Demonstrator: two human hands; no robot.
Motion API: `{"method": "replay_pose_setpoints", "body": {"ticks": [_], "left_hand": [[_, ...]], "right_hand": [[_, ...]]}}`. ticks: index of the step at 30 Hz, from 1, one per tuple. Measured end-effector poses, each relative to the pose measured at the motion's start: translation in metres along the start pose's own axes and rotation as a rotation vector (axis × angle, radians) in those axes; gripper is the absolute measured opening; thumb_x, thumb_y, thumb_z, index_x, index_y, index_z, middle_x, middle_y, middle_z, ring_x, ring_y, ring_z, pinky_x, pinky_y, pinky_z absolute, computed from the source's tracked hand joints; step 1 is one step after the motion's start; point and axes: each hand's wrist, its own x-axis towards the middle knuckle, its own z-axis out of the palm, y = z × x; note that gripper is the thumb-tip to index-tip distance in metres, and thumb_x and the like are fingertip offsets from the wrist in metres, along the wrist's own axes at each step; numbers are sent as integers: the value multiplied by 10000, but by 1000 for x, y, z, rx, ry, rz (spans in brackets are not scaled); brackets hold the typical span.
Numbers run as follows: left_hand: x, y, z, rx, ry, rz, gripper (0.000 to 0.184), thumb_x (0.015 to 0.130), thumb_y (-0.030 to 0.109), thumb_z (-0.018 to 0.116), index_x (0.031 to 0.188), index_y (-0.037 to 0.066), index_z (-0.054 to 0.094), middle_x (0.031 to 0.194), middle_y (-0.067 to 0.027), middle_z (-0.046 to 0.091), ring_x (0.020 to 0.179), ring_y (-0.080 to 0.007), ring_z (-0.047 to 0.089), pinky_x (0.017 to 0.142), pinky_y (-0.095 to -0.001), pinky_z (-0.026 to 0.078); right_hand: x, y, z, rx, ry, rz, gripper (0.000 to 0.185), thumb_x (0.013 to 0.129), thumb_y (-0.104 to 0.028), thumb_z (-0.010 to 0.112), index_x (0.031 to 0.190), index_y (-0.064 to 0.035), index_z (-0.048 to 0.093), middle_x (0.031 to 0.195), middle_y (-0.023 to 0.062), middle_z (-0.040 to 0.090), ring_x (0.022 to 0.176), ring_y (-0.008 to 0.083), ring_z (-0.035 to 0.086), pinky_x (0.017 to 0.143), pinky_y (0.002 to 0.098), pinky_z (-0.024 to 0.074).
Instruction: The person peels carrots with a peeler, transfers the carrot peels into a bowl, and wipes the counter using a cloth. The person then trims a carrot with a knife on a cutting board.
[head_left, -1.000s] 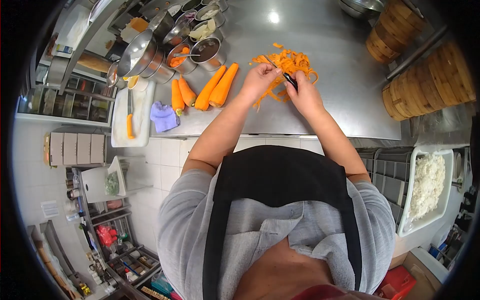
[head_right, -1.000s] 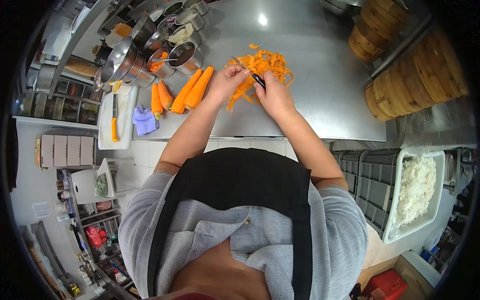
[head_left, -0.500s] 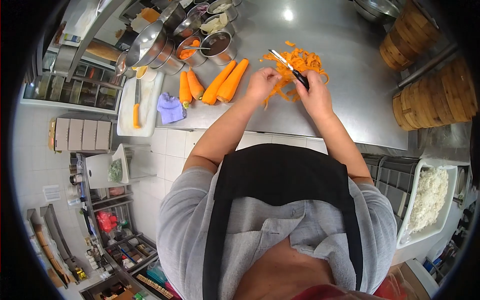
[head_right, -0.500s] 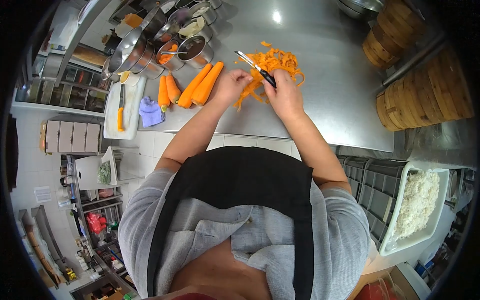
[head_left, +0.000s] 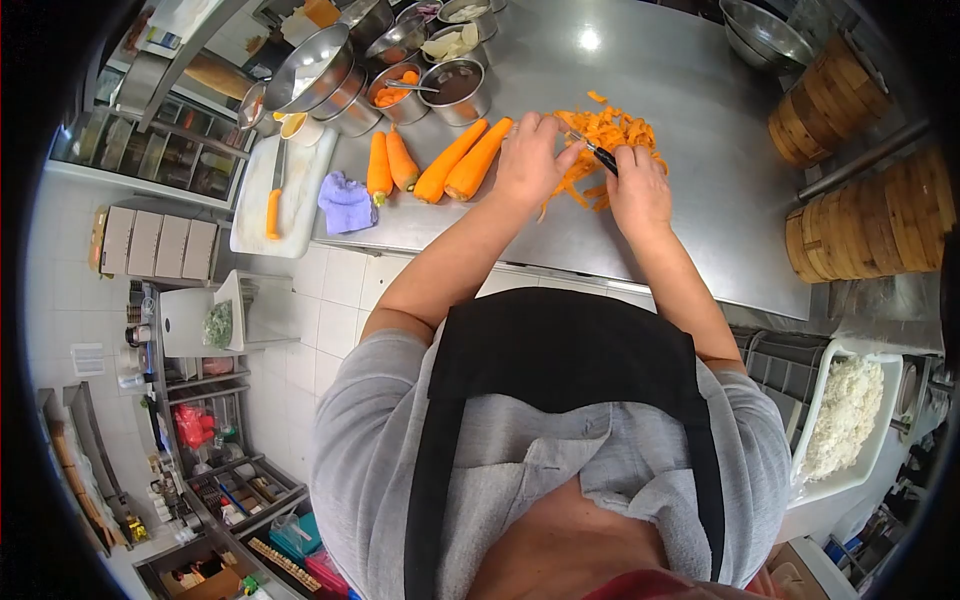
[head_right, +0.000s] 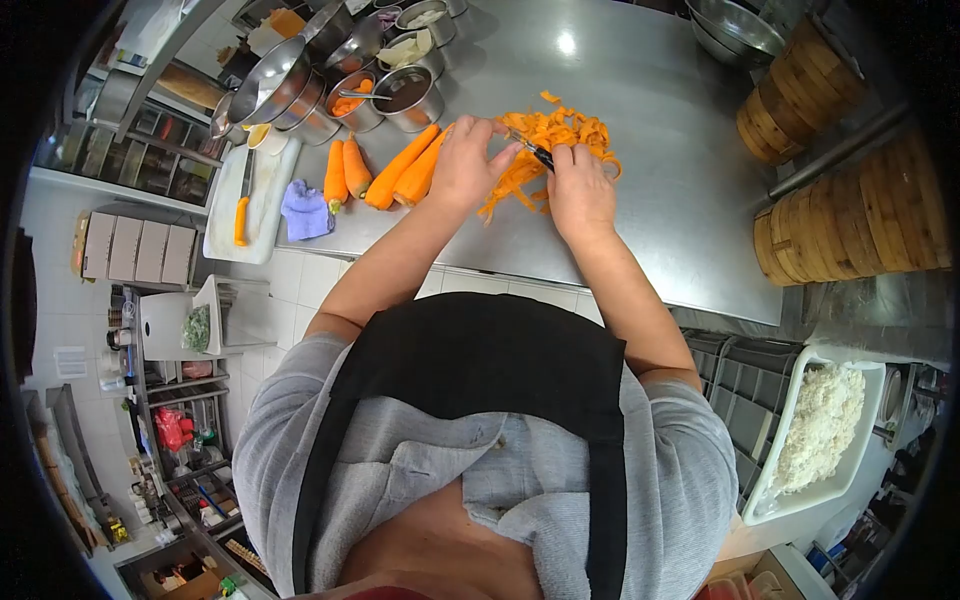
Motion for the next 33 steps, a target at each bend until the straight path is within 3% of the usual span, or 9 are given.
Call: {"method": "replay_pose_setpoints", "body": {"ticks": [13, 16, 19, 22, 26, 28, 29, 31, 33], "left_hand": [[-1, -7, 26, 48, 46, -105, 80, 742, 132, 660, 751, 58, 629, 799, -141, 622, 757, -333, 606, 696, -428, 498], [-7, 2, 24, -121, 67, -28, 76, 740, 127, 652, 754, 62, 614, 798, -131, 616, 744, -337, 601, 675, -436, 493], [-13, 2, 26, -174, 43, -15, 86, 741, 122, 654, 789, 67, 607, 823, -121, 617, 779, -341, 595, 698, -434, 489], [-23, -20, 42, 112, -164, -12, 101, 778, 153, 637, 858, 93, 631, 845, -94, 623, 844, -316, 600, 789, -443, 471], [-33, -25, 32, 209, 15, 144, 243, 791, 160, 619, 1028, 113, 643, 1019, -121, 623, 994, -317, 582, 865, -444, 454], [-14, -15, -14, -21, -745, -70, 453, 788, 130, 630, 1237, 144, 567, 1267, -144, 529, 1206, -342, 461, 968, -451, 404], [-22, -25, -14, -31, -742, -66, 453, 788, 130, 630, 1237, 144, 567, 1267, -144, 529, 1206, -342, 461, 968, -451, 404], [-43, -45, -16, 176, -81, 309, 454, 790, 112, 647, 1236, 145, 567, 1279, -125, 510, 1190, -318, 472, 980, -470, 393], [-46, -59, -37, -18, 8, 350, 356, 799, 110, 650, 1151, 132, 600, 1197, -110, 540, 1087, -298, 524, 935, -454, 420]], "right_hand": [[-3, -13, 3, 1, 34, -64, 245, 784, -118, 648, 986, -51, 525, 972, 138, 558, 957, 341, 556, 785, 455, 469], [1, 1, 0, 12, 34, 1, 260, 793, -107, 654, 1005, -38, 521, 996, 152, 563, 978, 351, 551, 805, 454, 468], [10, 20, -7, 166, 73, 57, 284, 835, -123, 635, 1079, -35, 520, 1047, 171, 573, 1008, 367, 551, 830, 448, 466], [10, 26, -2, 360, 138, 60, 308, 888, -158, 594, 1159, -37, 512, 1100, 192, 580, 1013, 380, 563, 838, 438, 467], [9, 17, 3, 383, -7, 197, 329, 925, -166, 543, 1200, 4, 480, 1111, 210, 596, 950, 350, 607, 803, 390, 479], [15, 15, 16, 487, -70, 264, 330, 927, -151, 533, 1202, 19, 465, 1096, 207, 604, 927, 327, 618, 793, 374, 481], [18, 9, 24, 577, 29, 208, 326, 923, -123, 527, 1208, 20, 454, 1074, 180, 609, 912, 276, 615, 785, 352, 481], [28, -4, 37, 655, 131, 146, 325, 919, -94, 521, 1214, 20, 444, 1052, 153, 613, 897, 226, 613, 777, 330, 480], [42, -33, 46, 850, -137, 357, 340, 903, -46, 526, 1221, 23, 426, 1035, 101, 593, 902, 148, 577, 798, 289, 468]]}}
